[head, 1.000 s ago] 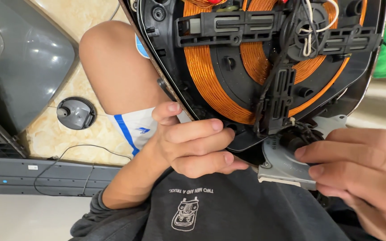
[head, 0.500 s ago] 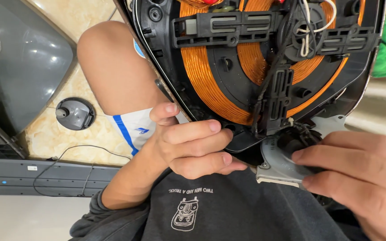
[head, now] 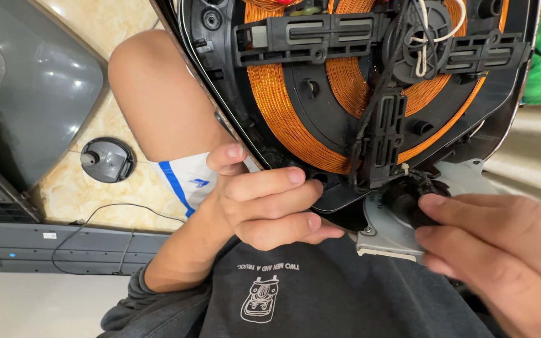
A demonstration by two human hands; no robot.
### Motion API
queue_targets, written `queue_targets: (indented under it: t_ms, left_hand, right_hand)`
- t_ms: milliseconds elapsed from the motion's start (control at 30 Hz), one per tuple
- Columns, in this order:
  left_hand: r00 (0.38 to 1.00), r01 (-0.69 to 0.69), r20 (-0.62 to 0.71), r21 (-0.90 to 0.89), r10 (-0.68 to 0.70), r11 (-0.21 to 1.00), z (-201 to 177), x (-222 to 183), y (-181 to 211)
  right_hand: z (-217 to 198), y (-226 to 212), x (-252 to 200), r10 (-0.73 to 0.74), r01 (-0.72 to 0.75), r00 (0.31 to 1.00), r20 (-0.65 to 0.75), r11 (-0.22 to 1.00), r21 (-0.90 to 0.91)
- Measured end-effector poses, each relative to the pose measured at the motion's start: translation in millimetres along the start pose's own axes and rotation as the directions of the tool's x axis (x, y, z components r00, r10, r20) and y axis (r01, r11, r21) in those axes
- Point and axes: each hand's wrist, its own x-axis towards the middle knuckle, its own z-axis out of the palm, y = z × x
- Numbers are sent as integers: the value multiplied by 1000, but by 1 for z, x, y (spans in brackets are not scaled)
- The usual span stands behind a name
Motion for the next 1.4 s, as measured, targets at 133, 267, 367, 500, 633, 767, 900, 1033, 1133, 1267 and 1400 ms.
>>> queue_targets:
  t_ms: [133,267,367,500,633,767,900,1033,1133,1267,1400]
  left_hand:
    - [1000,-13,-7,2,13,1000,2,2,-1]
    - [1000,-5,-28,-15,5,1000,1,3,2]
    - [1000,25,-14,-8,-25,1000,-1,1,6]
    - [1000,23,-4,4,-23,1000,-4,2,4]
    - [1000,12,5,7,-12,1000,-5,0,3]
    - [1000,9,22,-2,-9,1000,-6,-1,2]
    - [1000,3,-1,-13,-3,1000,-5,-1,1]
    - [1000,16,5,-17,-16,1000,-6,-1,1]
    - [1000,8,3,-20,-8,1000,-6,-1,0]
    - [1000,14,8,-20,-13,1000,-6,-2,1]
    - [1000,25,5,-23,-25,999,-6,-3,2]
  right_hand:
    - [-4,-4,-2,11,-9,1000,19,995,-102]
    - [-8,6,4,-121,127,992,45,976,-177]
    - [-6,7,-5,-98,105,994,50,980,-166]
    - [-5,13,-26,58,-52,997,44,990,-130]
    - [-10,8,-31,82,-70,994,78,987,-141]
    - [-15,3,-27,132,-111,980,152,984,-139]
    - [-12,10,-19,-40,41,991,128,999,-3]
    - [-4,3,-37,-46,53,998,51,989,-139]
    - [-5,-11,-37,88,-82,996,35,986,-148]
    - [-6,-18,-31,105,-85,991,89,976,-202]
    - [-4,-26,-24,168,-147,983,75,963,-228]
